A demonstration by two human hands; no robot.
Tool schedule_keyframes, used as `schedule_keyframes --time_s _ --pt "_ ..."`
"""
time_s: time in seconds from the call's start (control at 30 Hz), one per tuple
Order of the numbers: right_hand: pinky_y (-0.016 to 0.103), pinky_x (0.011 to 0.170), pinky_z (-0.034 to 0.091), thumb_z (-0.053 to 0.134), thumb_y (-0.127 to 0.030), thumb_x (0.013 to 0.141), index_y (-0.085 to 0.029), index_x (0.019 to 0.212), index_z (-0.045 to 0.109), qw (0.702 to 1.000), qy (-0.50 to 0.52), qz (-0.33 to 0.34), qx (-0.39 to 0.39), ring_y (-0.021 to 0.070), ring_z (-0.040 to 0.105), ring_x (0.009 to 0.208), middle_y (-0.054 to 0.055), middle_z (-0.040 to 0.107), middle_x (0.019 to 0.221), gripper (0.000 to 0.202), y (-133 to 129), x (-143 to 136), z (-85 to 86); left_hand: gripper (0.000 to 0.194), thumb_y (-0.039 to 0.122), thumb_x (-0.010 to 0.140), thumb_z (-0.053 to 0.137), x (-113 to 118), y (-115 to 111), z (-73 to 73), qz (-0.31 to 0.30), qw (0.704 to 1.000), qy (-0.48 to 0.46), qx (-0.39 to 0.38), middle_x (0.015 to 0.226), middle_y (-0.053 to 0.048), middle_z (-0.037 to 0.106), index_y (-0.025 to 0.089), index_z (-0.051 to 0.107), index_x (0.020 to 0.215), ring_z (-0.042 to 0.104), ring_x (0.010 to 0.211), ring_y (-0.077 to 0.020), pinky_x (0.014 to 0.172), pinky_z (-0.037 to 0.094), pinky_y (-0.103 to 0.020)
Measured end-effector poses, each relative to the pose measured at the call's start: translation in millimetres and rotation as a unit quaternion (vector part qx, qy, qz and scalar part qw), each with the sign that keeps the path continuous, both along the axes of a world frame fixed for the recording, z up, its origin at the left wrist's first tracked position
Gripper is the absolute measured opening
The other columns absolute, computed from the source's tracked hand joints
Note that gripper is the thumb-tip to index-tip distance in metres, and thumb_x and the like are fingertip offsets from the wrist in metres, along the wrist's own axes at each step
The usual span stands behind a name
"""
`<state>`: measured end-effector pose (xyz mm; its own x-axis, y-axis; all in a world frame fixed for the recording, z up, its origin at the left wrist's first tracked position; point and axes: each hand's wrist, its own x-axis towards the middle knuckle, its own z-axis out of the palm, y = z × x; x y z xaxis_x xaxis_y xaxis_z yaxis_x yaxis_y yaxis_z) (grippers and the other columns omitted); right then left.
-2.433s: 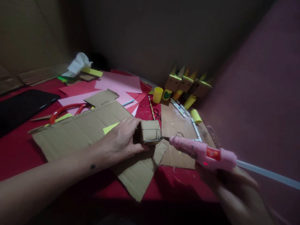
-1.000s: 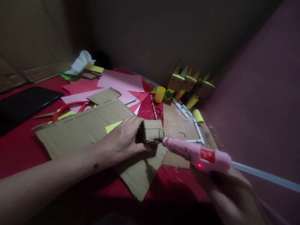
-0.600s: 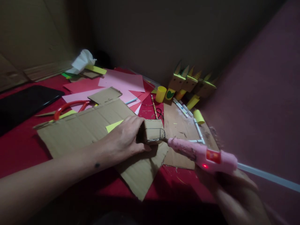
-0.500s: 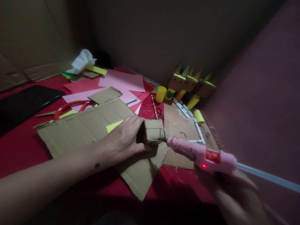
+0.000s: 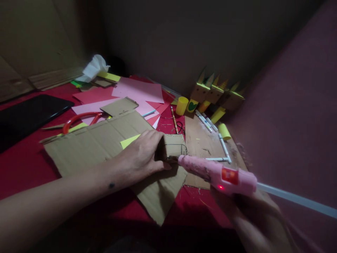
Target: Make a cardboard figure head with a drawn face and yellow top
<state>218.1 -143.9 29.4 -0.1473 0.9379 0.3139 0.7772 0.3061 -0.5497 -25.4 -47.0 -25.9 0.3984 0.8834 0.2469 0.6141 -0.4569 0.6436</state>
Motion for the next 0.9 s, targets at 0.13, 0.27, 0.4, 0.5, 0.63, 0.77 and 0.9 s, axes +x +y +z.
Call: schedule_keyframes --time_s 0.13,0.27,0.4,0.5,0.63,0.77,0.9 --pt "0.026 0.056 0.06 0.06 -0.034 0.092 -0.034 0.114 0.077 1.0 0.008 0.02 -0.006 0.0231 0.075 0.066 0.0 0.081 0.085 0.027 1.9 -3.7 3.2 0.038 0.048 0.08 0.074 -0.1 0.3 -1.4 -0.002 1.0 -0.002 0.006 0.091 -0.004 0.055 0.02 0.049 0.086 0.051 0.083 -0.0229 0.07 0.039 -0.034" --pt "0.029 0.079 0.063 0.051 -0.029 0.098 -0.034 0.126 0.071 0.998 0.036 0.052 -0.013 0.0235 0.077 0.085 0.001 0.08 0.097 0.034 4.5 -8.6 5.3 0.037 0.046 0.078 0.075 0.0 0.3 -0.7 0.001 1.0 -0.007 -0.002 0.091 -0.004 0.055 0.02 0.049 0.085 0.051 0.082 -0.0228 0.069 0.039 -0.034" --pt "0.029 0.09 0.061 0.049 -0.028 0.1 -0.035 0.129 0.069 0.996 0.059 0.069 -0.024 0.024 0.076 0.098 0.001 0.079 0.109 0.036 6.4 -10.2 5.2 0.037 0.044 0.077 0.076 -0.7 0.1 0.7 0.002 1.0 -0.014 -0.004 0.091 -0.004 0.055 0.021 0.049 0.084 0.051 0.081 -0.0228 0.069 0.039 -0.034" --pt "0.033 0.093 0.06 0.051 -0.029 0.099 -0.031 0.13 0.069 0.996 0.054 0.064 -0.042 0.0269 0.075 0.103 0.003 0.077 0.115 0.036 5.6 -7.9 4.0 0.036 0.045 0.078 0.075 -1.1 -0.5 0.2 0.005 1.0 -0.008 -0.006 0.089 -0.004 0.055 0.021 0.049 0.084 0.051 0.081 -0.0231 0.069 0.038 -0.034" --pt "0.036 0.1 0.056 0.056 -0.031 0.096 -0.029 0.132 0.067 0.997 0.037 0.048 -0.045 0.0293 0.069 0.117 0.005 0.074 0.124 0.038 2.6 -4.4 2.1 0.035 0.043 0.078 0.074 -1.3 -1.0 -1.6 0.002 1.0 0.002 0.003 0.089 -0.004 0.055 0.021 0.048 0.085 0.051 0.081 -0.0226 0.069 0.039 -0.034" --pt "0.037 0.1 0.056 0.059 -0.03 0.094 -0.029 0.131 0.068 0.996 0.047 0.055 -0.044 0.029 0.069 0.116 0.006 0.074 0.124 0.038 2.9 -5.0 2.4 0.035 0.042 0.078 0.074 -0.9 -1.7 -0.8 0.002 1.0 0.005 0.004 0.089 -0.003 0.054 0.021 0.048 0.085 0.05 0.08 -0.022 0.069 0.039 -0.034" --pt "0.035 0.092 0.061 0.061 -0.031 0.093 -0.027 0.125 0.072 0.997 0.057 0.042 -0.036 0.0287 0.073 0.105 0.006 0.078 0.115 0.034 4.3 -4.4 1.4 0.037 0.044 0.079 0.075 -0.8 -2.8 2.1 0.001 1.0 0.002 -0.001 0.088 -0.003 0.053 0.022 0.045 0.081 0.048 0.079 -0.0216 0.068 0.037 -0.034"
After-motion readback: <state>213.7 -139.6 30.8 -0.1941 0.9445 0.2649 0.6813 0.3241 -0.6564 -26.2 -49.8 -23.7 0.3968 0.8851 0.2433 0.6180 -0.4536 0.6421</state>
